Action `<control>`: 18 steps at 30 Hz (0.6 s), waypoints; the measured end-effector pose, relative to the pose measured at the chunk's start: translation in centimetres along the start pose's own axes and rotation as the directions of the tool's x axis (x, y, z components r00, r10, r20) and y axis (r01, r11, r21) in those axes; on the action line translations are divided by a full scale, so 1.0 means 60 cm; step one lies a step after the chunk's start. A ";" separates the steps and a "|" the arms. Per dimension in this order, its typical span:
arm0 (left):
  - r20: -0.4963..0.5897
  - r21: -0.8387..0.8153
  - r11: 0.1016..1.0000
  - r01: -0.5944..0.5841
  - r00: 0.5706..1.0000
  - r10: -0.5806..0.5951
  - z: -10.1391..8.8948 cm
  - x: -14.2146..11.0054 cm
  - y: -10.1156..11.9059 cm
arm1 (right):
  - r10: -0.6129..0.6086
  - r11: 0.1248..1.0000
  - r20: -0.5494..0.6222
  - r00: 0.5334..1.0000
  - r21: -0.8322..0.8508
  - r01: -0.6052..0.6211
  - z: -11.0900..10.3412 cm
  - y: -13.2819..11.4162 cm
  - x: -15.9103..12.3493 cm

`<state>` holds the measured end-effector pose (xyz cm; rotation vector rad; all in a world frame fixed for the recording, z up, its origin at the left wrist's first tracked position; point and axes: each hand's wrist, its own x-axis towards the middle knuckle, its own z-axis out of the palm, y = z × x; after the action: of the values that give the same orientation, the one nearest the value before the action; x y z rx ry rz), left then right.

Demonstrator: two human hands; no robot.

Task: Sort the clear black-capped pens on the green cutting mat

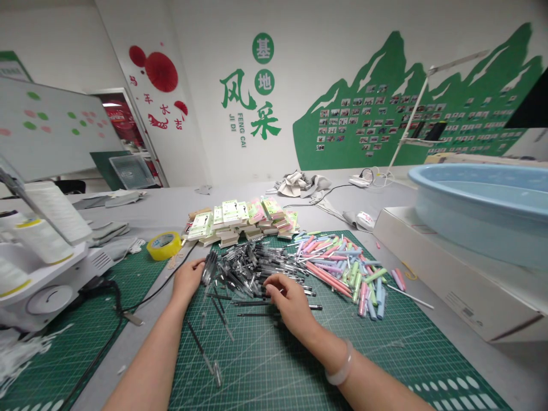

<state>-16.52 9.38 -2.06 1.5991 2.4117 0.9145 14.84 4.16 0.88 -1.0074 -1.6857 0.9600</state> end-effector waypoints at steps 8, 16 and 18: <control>0.014 0.044 0.997 -0.063 0.998 0.062 0.002 -0.006 0.005 | -0.097 0.945 0.273 0.957 -0.277 0.175 -0.042 -0.014 0.015; -0.039 0.067 0.995 -0.070 0.997 0.073 -0.004 -0.015 0.019 | -0.004 0.781 0.502 0.865 -0.538 0.317 -0.069 -0.033 -0.009; -0.073 0.084 0.993 -0.080 0.994 0.086 -0.012 -0.019 0.028 | 0.037 0.735 0.506 0.862 -0.598 0.320 -0.075 -0.035 -0.017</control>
<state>-14.95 8.52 -0.87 1.7359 2.4803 0.9187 18.95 3.18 3.69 -1.1027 -2.6229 0.5026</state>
